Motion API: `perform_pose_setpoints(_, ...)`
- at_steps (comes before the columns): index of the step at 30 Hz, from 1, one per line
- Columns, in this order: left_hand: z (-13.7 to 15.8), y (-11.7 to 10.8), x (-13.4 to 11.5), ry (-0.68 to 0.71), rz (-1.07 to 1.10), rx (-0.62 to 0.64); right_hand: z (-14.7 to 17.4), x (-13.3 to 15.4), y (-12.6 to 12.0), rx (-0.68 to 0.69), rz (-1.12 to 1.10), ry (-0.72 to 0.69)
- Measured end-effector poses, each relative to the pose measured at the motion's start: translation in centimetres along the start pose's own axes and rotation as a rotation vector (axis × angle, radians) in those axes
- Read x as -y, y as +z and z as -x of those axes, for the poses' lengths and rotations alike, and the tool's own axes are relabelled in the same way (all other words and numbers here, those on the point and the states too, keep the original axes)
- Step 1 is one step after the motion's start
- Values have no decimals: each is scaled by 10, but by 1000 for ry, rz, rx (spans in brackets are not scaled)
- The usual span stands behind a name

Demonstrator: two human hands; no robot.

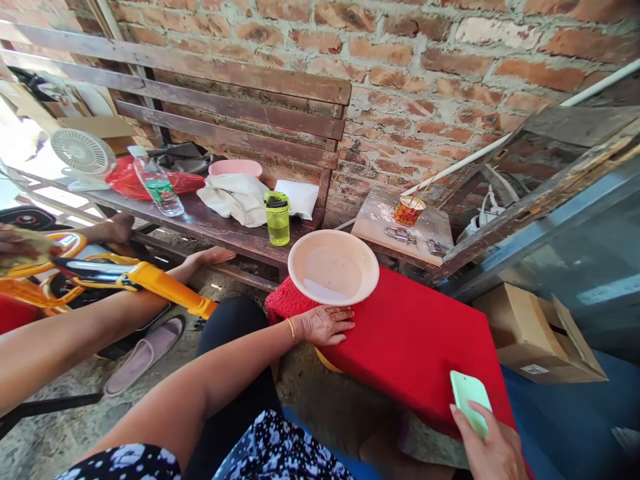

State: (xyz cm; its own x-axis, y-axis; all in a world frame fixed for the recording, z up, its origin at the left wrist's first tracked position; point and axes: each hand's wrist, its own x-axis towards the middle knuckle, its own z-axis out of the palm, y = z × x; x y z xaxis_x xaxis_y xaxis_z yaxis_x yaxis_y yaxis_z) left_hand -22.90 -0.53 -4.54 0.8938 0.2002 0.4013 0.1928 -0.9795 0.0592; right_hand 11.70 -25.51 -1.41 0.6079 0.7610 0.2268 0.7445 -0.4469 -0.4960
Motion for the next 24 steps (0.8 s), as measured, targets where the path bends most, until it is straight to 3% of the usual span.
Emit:
perform_pose_setpoints(5,-1,-7,-6,0,-25,-7,0,56,20,137,-73,85)
perform_pose_setpoints(12,9,-38,-22,-9,-40,-74,15,160,80,313,-201,-277)
perform_pose_setpoints(15,17,-51,-20,-31,-42,-133,19,190,101,363,-205,-408)
perform_pose_setpoints(18,22,-61,-16,-97,-60,-159,10,182,100,343,-151,-415)
perform_pose_setpoints(24,23,-66,-15,-169,-51,-52,-26,95,49,142,61,-182)
